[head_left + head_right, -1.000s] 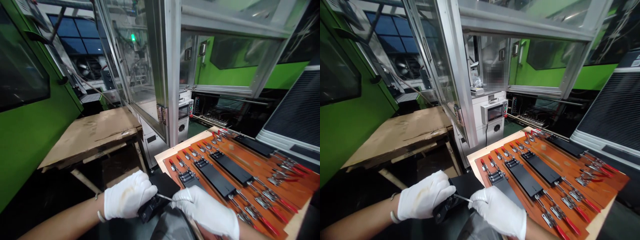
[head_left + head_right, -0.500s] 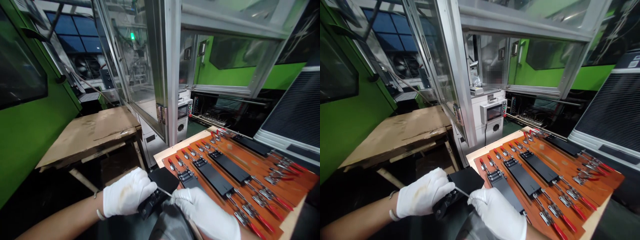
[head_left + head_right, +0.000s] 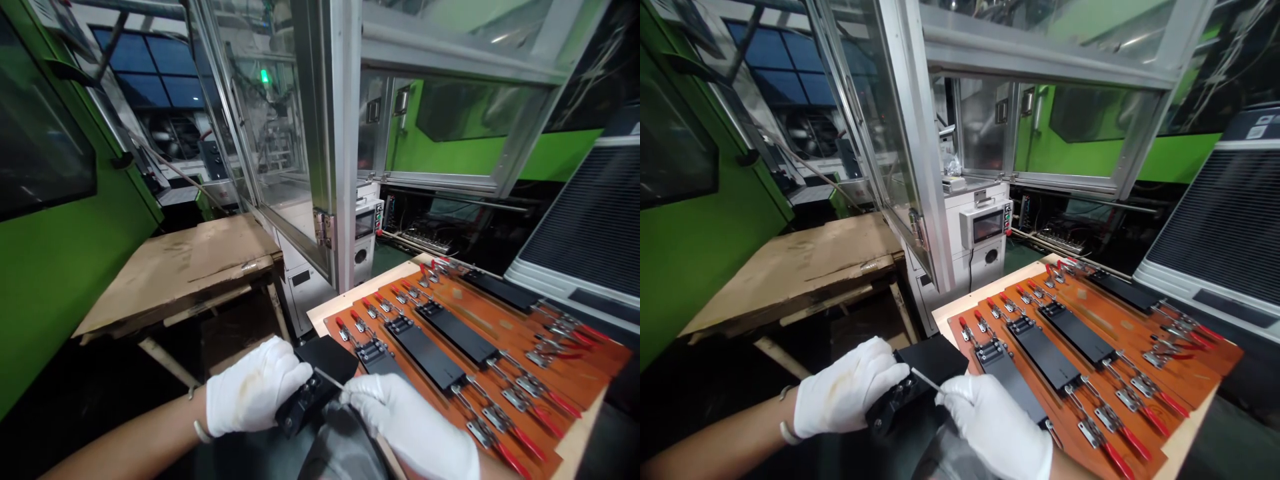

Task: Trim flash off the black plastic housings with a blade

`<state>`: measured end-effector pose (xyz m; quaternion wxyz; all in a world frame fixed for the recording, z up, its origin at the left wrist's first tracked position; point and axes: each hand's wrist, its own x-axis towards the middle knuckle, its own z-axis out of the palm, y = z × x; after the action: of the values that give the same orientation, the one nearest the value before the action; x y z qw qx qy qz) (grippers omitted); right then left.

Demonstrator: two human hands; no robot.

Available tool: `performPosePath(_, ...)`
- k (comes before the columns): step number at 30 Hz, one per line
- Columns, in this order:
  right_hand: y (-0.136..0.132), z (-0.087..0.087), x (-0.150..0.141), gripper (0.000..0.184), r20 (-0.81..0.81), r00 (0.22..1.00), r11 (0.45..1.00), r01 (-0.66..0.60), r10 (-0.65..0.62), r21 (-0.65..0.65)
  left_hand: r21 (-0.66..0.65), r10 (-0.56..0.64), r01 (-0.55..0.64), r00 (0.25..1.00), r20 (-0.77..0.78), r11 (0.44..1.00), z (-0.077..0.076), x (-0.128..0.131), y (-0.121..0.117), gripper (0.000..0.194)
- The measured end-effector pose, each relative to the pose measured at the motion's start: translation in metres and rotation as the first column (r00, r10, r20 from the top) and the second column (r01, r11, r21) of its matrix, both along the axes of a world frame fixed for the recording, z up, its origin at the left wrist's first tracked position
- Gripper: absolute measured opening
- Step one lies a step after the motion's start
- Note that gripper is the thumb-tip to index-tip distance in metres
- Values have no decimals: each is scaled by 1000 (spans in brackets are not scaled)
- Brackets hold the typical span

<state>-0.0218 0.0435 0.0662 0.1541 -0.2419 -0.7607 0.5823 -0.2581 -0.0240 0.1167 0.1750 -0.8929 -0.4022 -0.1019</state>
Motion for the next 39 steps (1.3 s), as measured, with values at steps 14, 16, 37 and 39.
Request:
performPosePath(14,-12,6,-3,38,74,997,999,24,-22,-34,10,19,-19,1000,-19,1000,-1,-4,-7,7)
performPosePath(16,-15,6,-4,38,62,997,998,55,-54,-6,-12,15,-15,1000,-27,1000,-1,-5,-7,6)
performPosePath(37,-24,22,-5,40,10,999,985,-44,46,-164,-2,0,0,1000,-6,1000,-2,-5,-3,7)
performPosePath(39,-23,18,-4,41,7,1000,990,29,-29,-136,-12,9,-9,1000,5,1000,-1,-4,-1,5)
